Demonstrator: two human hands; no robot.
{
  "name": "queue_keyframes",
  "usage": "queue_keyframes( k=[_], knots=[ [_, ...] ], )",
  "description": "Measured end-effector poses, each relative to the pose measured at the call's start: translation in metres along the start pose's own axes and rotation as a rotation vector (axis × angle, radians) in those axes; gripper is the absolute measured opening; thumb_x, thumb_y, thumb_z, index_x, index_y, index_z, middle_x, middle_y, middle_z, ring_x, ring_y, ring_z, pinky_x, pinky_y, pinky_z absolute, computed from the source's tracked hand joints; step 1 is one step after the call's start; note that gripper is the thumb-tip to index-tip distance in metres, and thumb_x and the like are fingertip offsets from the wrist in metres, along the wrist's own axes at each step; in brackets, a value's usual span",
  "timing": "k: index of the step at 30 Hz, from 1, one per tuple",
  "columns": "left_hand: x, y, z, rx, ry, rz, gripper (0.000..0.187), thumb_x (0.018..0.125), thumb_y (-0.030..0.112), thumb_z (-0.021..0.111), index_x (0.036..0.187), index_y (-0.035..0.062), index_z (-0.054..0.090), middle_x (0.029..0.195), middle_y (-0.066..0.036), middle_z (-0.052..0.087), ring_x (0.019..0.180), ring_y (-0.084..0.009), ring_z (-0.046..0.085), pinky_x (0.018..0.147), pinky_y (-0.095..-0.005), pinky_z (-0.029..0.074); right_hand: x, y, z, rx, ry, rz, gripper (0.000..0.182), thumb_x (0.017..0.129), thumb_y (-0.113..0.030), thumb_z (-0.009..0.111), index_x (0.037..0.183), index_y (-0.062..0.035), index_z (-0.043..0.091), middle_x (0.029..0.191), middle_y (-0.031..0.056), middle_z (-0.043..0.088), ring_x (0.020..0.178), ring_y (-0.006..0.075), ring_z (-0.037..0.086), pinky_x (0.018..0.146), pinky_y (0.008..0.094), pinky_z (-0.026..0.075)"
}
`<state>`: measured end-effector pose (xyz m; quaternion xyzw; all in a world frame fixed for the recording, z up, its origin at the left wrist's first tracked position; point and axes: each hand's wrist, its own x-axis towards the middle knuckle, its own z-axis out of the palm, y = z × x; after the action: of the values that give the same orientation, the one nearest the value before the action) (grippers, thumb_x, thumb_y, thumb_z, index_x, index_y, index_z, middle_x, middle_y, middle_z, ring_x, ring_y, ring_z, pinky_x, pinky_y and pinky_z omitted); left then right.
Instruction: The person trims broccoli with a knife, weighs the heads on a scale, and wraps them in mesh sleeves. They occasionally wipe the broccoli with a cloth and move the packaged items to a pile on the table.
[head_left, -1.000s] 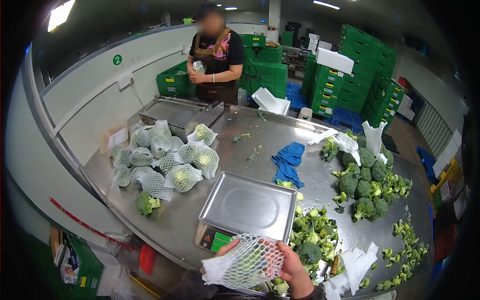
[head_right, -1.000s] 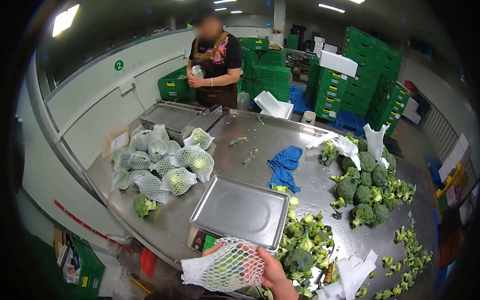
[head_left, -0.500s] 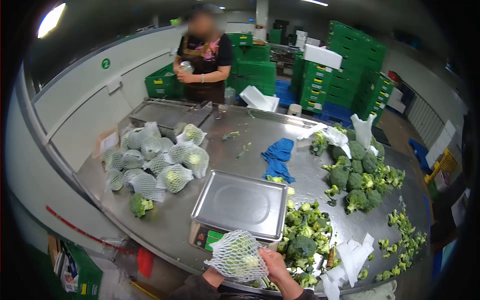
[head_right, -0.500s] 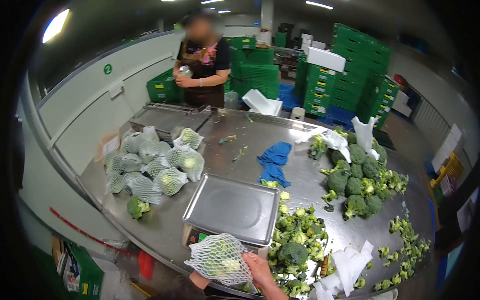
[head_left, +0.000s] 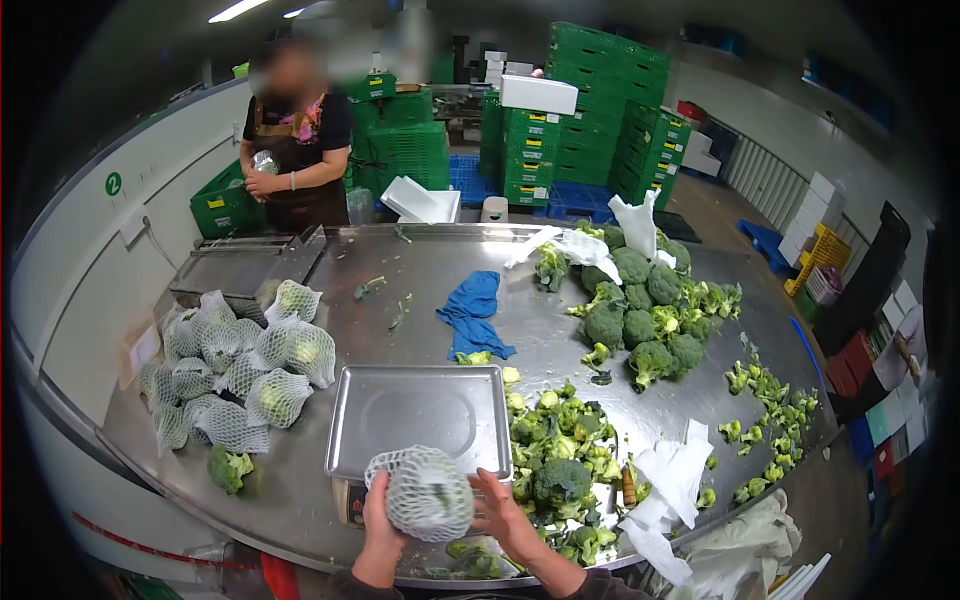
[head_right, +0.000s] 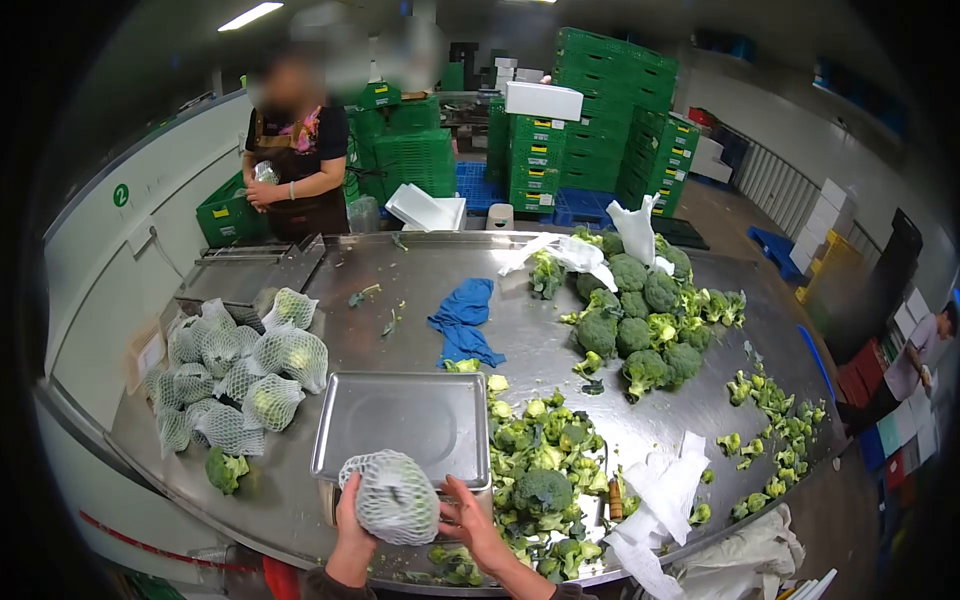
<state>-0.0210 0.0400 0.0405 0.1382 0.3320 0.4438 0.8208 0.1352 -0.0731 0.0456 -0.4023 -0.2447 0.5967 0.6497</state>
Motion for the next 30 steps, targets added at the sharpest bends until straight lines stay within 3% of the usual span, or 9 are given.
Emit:
queue_keyframes(
  k=[2,9,12,15,20,24,27,28,30],
  knots=[
    [0.002,-0.009,-0.003,0.162,0.0,0.056,0.036,0.091,0.028,0.05,0.108,-0.0029,0.057,0.1,-0.011,0.064,0.086,-0.0202,0.063,0.077,-0.0329,0.052,0.001,0.001,0.013,0.26,0.035,0.158,0.081,0.085,-0.066,0.037,0.141,-0.0088,0.025,0.146,0.0103,0.025,0.126,0.0278,0.038,0.105,0.0481,0.029],
    [-0.002,0.003,0.021,0.434,-0.193,0.014,0.035,0.085,0.011,0.058,0.114,-0.0074,0.052,0.095,-0.01,0.063,0.088,-0.0141,0.06,0.078,-0.0267,0.048,0.015,0.014,-0.005,0.777,0.181,0.064,0.07,0.087,-0.061,0.035,0.132,-0.0076,0.041,0.133,0.0127,0.045,0.121,0.0318,0.043,0.104,0.0496,0.031],
    [0.001,0.013,0.01,0.656,-0.248,0.156,0.061,0.079,0.011,0.067,0.132,0.0016,0.038,0.121,-0.013,0.05,0.1,-0.0171,0.056,0.084,-0.028,0.046,0.019,0.004,-0.006,0.704,0.259,-0.018,0.065,0.089,-0.058,0.035,0.131,-0.009,0.043,0.132,0.0115,0.047,0.119,0.0316,0.045,0.104,0.0501,0.032],
    [-0.01,0.029,0.023,1.083,-0.444,0.575,0.088,0.067,0.018,0.078,0.139,0.0075,0.028,0.139,-0.011,0.032,0.123,-0.0276,0.041,0.098,-0.0384,0.037,0.022,-0.001,0.0,0.686,0.297,-0.103,0.063,0.09,-0.057,0.033,0.132,-0.0107,0.042,0.131,0.0102,0.048,0.119,0.0308,0.045,0.103,0.05,0.032],
    [-0.025,0.022,0.032,1.274,-0.523,0.792,0.099,0.059,0.026,0.083,0.139,0.0067,0.027,0.139,-0.016,0.03,0.127,-0.0289,0.034,0.101,-0.0399,0.033,0.029,0.001,0.048,0.22,0.248,-0.142,0.066,0.09,-0.056,0.033,0.139,-0.0118,0.029,0.137,0.0106,0.038,0.124,0.0287,0.04,0.103,0.0465,0.033],
    [-0.008,0.033,0.001,0.471,-0.23,0.502,0.093,0.061,0.013,0.078,0.136,0.0026,0.023,0.128,-0.011,0.039,0.121,-0.0229,0.04,0.102,-0.0373,0.034,0.032,0.01,0.09,-0.044,0.056,-0.117,0.082,0.085,-0.04,0.053,0.145,-0.0075,0.007,0.148,0.0125,0.016,0.134,0.0272,0.025,0.107,0.0422,0.025],
    [0.011,0.074,-0.021,0.016,-0.066,0.263,0.076,0.069,0.0,0.062,0.136,0.0042,0.026,0.124,-0.011,0.045,0.115,-0.0232,0.047,0.097,-0.0368,0.041,0.036,0.016,0.1,-0.244,-0.096,-0.086,0.074,0.084,-0.025,0.059,0.142,-0.0019,0.019,0.143,0.0141,0.028,0.131,0.0281,0.031,0.102,0.0427,0.032],
    [0.017,0.088,-0.026,-0.01,-0.051,0.314,0.074,0.07,-0.002,0.059,0.135,0.0045,0.026,0.124,-0.011,0.045,0.115,-0.0239,0.047,0.098,-0.0372,0.041,0.039,0.016,0.108,-0.255,-0.037,-0.122,0.054,0.086,-0.012,0.056,0.134,0.0026,0.035,0.13,0.0172,0.045,0.119,0.0278,0.047,0.096,0.0394,0.041],
    [0.034,0.122,-0.041,0.037,-0.005,0.457,0.072,0.07,-0.003,0.057,0.135,0.0045,0.028,0.125,-0.012,0.045,0.114,-0.0245,0.047,0.098,-0.037,0.041,0.041,0.013,0.097,-0.221,-0.042,-0.019,0.046,0.088,-0.01,0.054,0.13,0.003,0.039,0.124,0.0167,0.051,0.114,0.0264,0.051,0.094,0.0373,0.043]
  ],
)
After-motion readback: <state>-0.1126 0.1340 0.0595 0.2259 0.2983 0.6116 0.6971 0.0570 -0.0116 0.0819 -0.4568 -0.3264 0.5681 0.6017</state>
